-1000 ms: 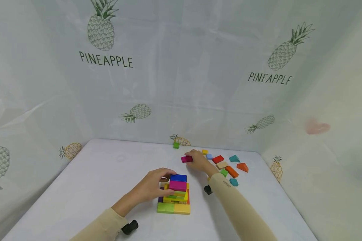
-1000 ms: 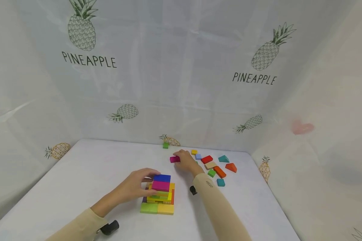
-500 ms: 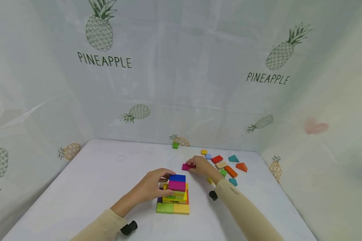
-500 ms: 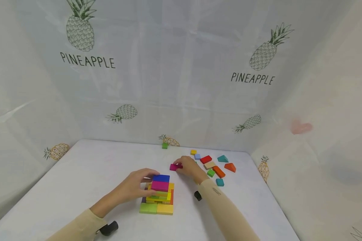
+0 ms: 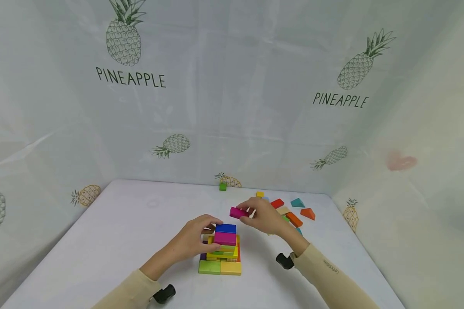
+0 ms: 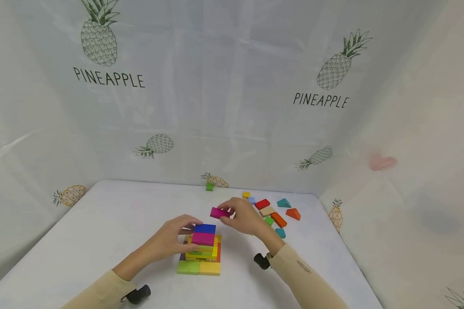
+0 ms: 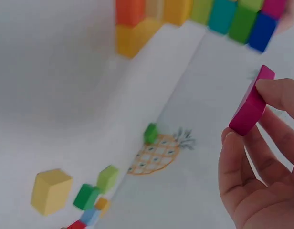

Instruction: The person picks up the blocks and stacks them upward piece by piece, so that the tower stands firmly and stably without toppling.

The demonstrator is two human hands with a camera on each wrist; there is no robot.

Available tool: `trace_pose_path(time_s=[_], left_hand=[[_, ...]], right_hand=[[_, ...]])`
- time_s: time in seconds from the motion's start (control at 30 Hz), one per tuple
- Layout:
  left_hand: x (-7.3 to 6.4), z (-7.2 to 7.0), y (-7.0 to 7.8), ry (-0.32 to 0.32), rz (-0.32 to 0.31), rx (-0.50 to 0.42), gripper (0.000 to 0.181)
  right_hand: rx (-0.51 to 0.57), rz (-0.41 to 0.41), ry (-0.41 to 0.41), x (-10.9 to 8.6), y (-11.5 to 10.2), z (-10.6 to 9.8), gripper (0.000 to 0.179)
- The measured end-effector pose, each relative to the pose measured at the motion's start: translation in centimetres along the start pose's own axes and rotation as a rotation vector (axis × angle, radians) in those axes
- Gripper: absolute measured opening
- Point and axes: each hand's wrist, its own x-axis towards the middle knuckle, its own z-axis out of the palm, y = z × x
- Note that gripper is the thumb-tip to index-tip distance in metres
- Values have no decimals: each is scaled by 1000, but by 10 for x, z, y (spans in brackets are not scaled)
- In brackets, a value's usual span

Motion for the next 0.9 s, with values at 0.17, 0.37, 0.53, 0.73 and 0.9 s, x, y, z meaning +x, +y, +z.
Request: trace_pose_path(time_s=[0.17,0.37,0.53,0.73,0.9], left_hand=[[-1,0,-1,2,15,-11,60],[-3,1,-6,10,20,-38,63],[-4,1,-5,11,27,-48,71],[-4,1,-2,21,40,-21,80],[-5,1,-3,24,55,6,84]], right_hand=[[27,-86,1,-13,-29,-7,30],[57,-89,-49,-16,-42,-1,31],[82,-102,-31,-17,-42,7,31],[91,-82,-37,-19,-40,9,33],[146,-56,-42,-22,-39,11,32]])
